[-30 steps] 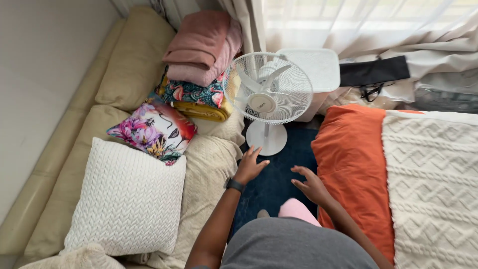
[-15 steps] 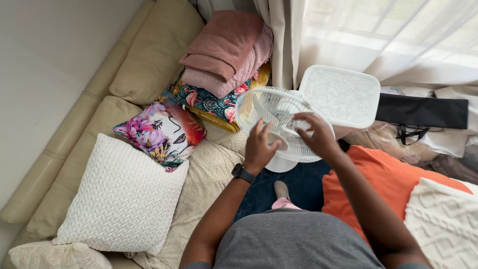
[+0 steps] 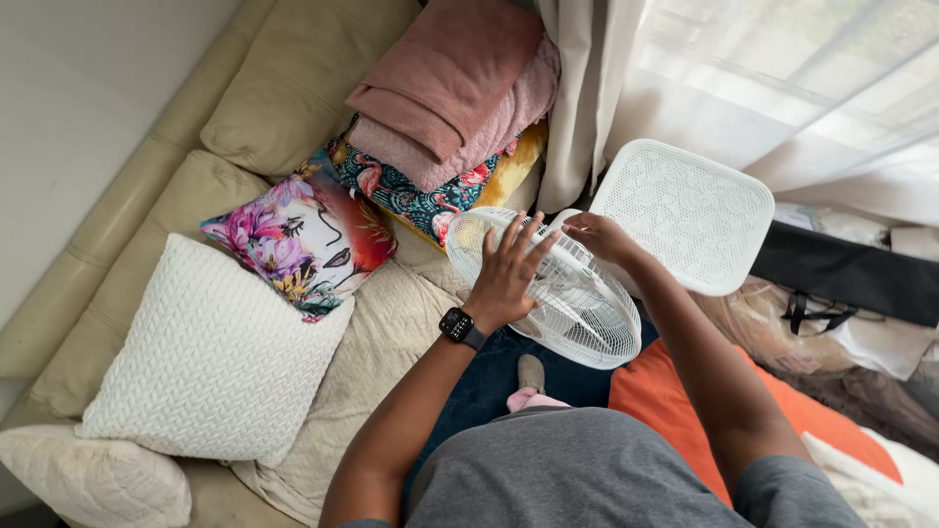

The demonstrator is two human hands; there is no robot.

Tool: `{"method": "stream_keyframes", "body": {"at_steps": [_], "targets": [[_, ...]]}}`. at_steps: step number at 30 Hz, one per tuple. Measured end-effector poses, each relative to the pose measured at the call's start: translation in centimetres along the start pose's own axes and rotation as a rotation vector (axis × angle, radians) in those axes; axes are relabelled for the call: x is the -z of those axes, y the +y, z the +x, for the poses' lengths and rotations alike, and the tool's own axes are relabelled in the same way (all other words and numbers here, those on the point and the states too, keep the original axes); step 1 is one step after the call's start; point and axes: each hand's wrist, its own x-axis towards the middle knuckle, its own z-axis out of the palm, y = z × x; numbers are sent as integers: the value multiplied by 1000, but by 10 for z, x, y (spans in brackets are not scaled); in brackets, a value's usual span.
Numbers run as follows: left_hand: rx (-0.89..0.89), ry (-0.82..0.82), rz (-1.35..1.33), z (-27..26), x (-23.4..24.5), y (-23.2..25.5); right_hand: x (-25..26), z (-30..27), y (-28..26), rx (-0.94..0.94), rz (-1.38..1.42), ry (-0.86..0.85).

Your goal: The person moves a standing fan and a white plastic side table across the bedroom, then rearranges cushions, folded blankets and a yellow throw on the sofa, lifting and restacking them in different positions.

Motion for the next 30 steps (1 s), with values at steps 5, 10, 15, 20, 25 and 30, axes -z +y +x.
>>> {"method": "stream_keyframes", "body": {"at_steps": [5,10,15,20,25,30], "targets": [[-83,16,50,8,-18,-10,-14,45,61,-47,67,-91],[-84,-27,13,18,-25,-13,-12,63,89,-156,137,-107],[-85,-26,46,19,-27,-15,-9,59,91,-211,23,-152],[-89,5,30,18,-31,-15,-12,54,92,-254,239,-92],[-113,30,13,6,-28,-12,-21,47,90,-250,199,-126],[-105,20,22,-6,-30,-4,-32,30,85,-299,268,-163]]}}
